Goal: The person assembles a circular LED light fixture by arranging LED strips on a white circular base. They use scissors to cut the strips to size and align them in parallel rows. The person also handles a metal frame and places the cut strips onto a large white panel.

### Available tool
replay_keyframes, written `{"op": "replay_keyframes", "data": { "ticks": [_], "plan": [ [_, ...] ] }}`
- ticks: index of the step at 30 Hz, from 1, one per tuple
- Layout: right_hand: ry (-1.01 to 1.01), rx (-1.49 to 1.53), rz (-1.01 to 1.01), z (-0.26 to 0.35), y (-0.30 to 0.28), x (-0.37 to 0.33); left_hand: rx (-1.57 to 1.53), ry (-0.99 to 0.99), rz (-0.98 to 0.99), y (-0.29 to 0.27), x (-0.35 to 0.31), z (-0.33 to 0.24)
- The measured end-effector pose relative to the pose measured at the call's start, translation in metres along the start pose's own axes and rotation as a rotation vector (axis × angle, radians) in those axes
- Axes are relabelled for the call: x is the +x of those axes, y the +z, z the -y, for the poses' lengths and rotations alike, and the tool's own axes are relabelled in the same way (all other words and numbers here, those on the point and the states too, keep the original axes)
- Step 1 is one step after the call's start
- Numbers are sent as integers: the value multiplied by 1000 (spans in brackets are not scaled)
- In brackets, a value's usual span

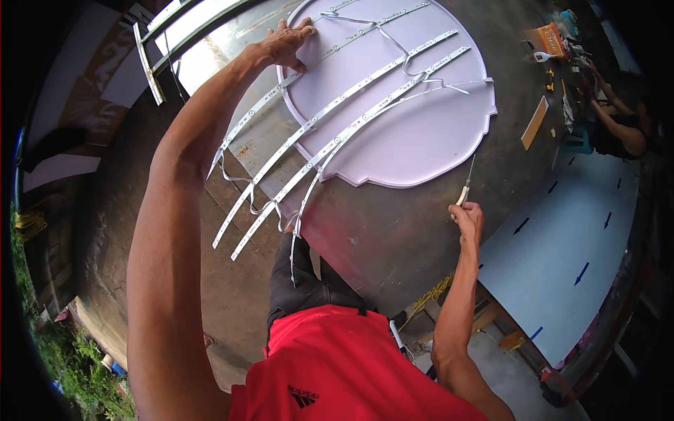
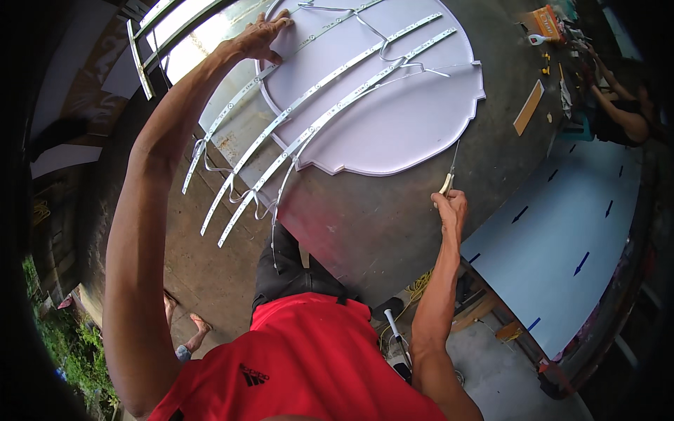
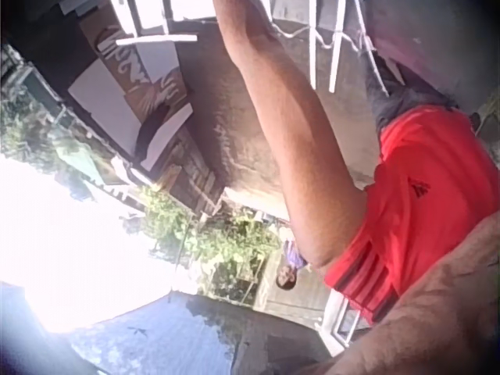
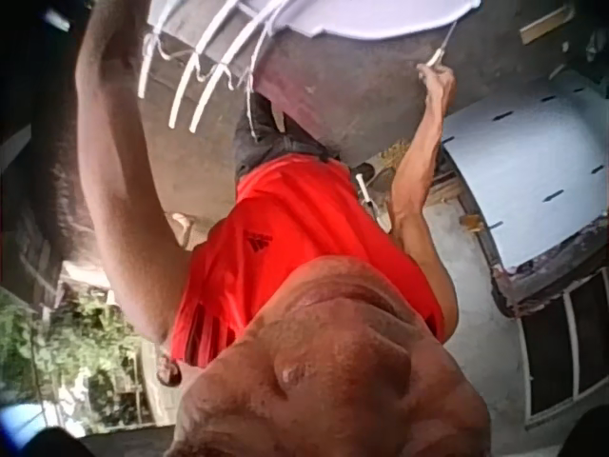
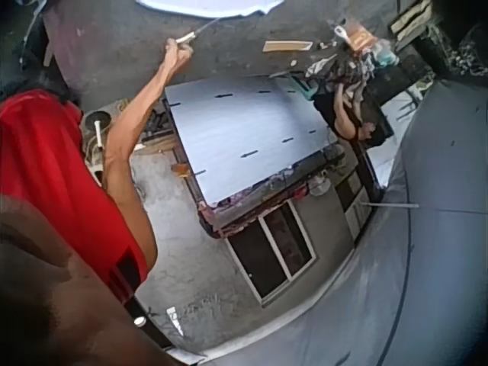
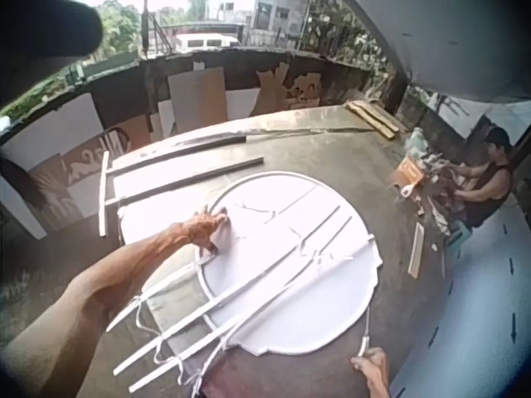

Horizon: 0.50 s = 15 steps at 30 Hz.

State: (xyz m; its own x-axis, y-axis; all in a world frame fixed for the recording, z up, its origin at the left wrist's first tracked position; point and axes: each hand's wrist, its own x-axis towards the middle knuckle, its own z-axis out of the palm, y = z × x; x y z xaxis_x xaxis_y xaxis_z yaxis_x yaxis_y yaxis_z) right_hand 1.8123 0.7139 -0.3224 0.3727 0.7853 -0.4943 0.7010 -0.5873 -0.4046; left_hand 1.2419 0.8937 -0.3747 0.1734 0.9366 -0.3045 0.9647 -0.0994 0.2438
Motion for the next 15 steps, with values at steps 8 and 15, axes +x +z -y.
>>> {"op": "replay_keyframes", "data": {
  "ticks": [8, 15],
  "plan": [
    [-151, 837, 957, 84, 19, -75, -77, 62, 65, -8, 2, 3],
    [-166, 608, 1150, 172, 88, -84, -82, 91, 35, -6, 9, 0]
  ]
}}
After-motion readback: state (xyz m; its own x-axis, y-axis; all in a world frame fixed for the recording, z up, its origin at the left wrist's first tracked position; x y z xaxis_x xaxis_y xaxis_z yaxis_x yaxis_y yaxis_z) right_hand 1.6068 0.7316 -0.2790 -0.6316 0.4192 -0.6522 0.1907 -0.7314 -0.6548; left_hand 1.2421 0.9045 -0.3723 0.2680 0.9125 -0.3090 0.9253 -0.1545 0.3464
